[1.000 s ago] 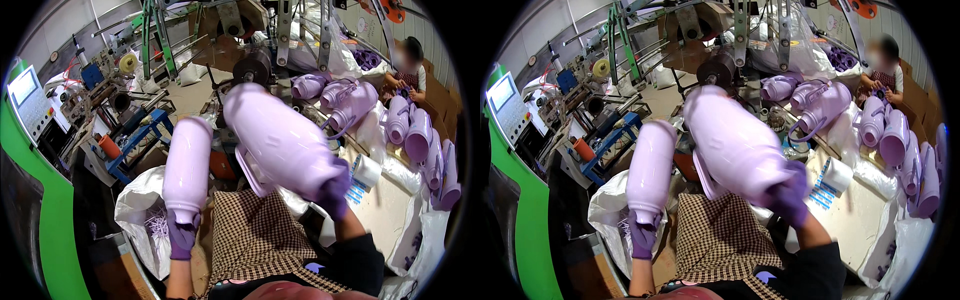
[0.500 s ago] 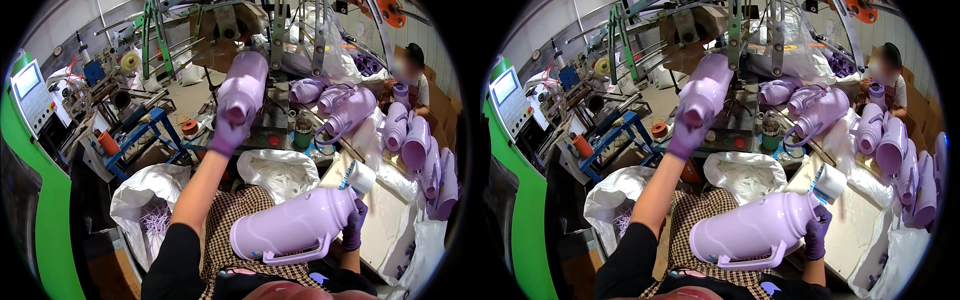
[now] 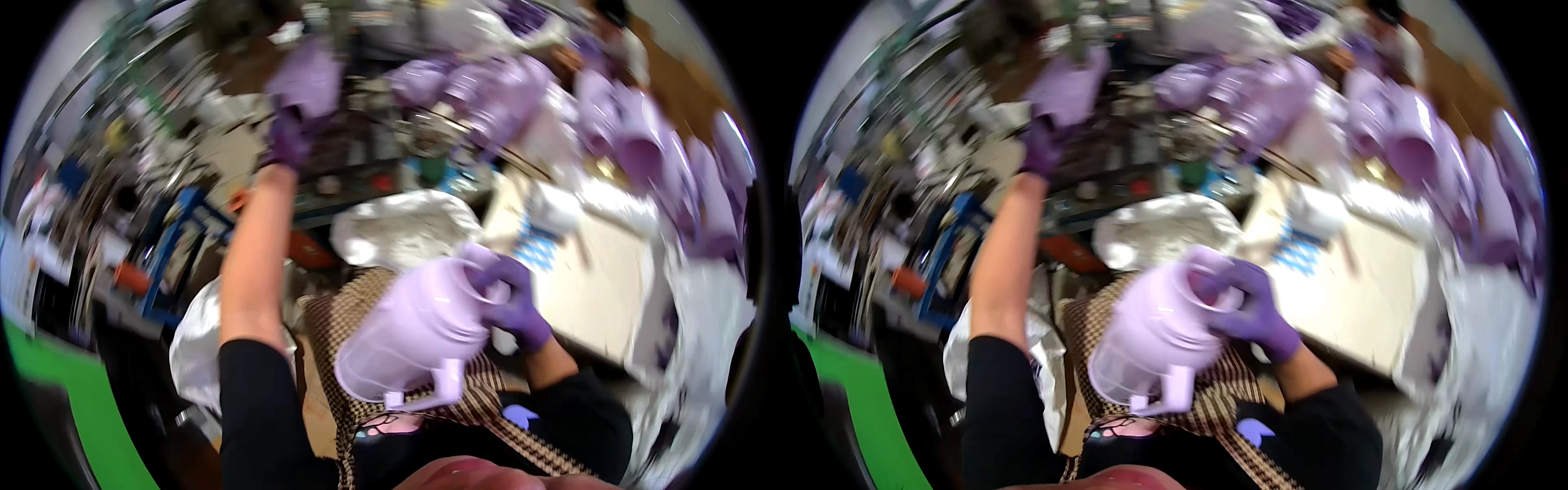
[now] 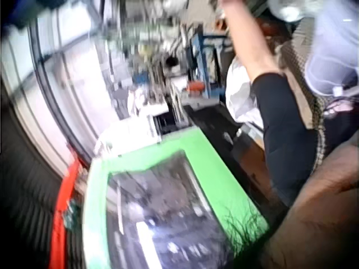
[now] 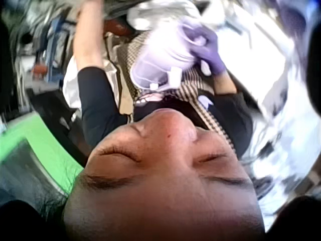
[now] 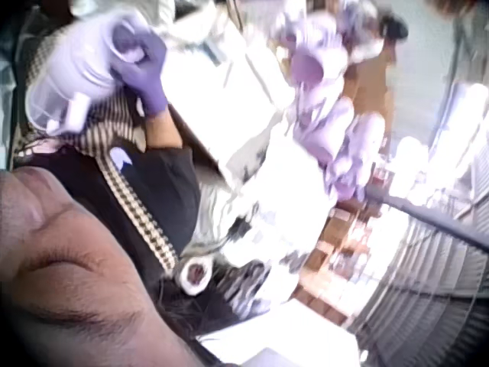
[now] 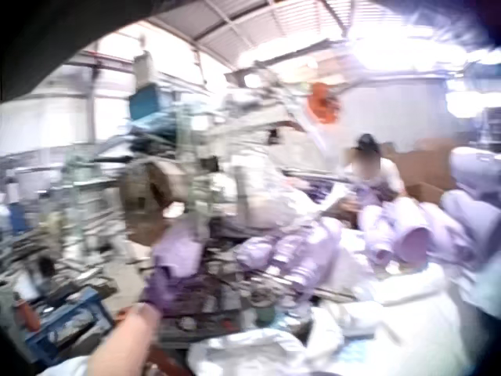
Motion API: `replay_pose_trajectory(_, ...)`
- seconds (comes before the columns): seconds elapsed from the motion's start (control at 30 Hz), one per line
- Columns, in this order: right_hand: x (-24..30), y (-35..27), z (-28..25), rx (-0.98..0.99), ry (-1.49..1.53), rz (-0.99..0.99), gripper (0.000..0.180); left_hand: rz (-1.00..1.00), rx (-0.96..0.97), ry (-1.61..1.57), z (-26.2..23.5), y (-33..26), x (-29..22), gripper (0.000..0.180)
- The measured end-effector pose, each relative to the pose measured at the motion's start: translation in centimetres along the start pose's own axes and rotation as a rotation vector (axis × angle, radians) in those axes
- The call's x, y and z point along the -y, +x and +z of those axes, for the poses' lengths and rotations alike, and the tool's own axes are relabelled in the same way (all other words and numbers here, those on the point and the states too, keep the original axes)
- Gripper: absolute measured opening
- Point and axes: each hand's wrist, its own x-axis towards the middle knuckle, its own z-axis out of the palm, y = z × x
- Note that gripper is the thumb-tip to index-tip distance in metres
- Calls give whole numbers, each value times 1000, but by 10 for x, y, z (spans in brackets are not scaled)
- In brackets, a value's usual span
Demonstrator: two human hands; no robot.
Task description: The person assembles purple water bottles by attaching handles and screwing on lids. They pick up a bottle, attach a handle, and secure the lid, repeating this process for multiple units in a production setting.
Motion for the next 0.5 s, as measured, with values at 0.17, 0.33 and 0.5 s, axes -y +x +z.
replay_pose_trajectory(0.17,10,2,19,73,-72,-110,102,-656,79,-1018,76,-120,-95,71)
replay_pose_trajectory(0.33,16,-3,25,51,328,88,102,-14,1012,-710,118,-252,-183,80)
replay_pose_trajectory(0.5,6,-44,-67,-56,-628,-88,37,127,1339,-436,91,-228,-221,56)
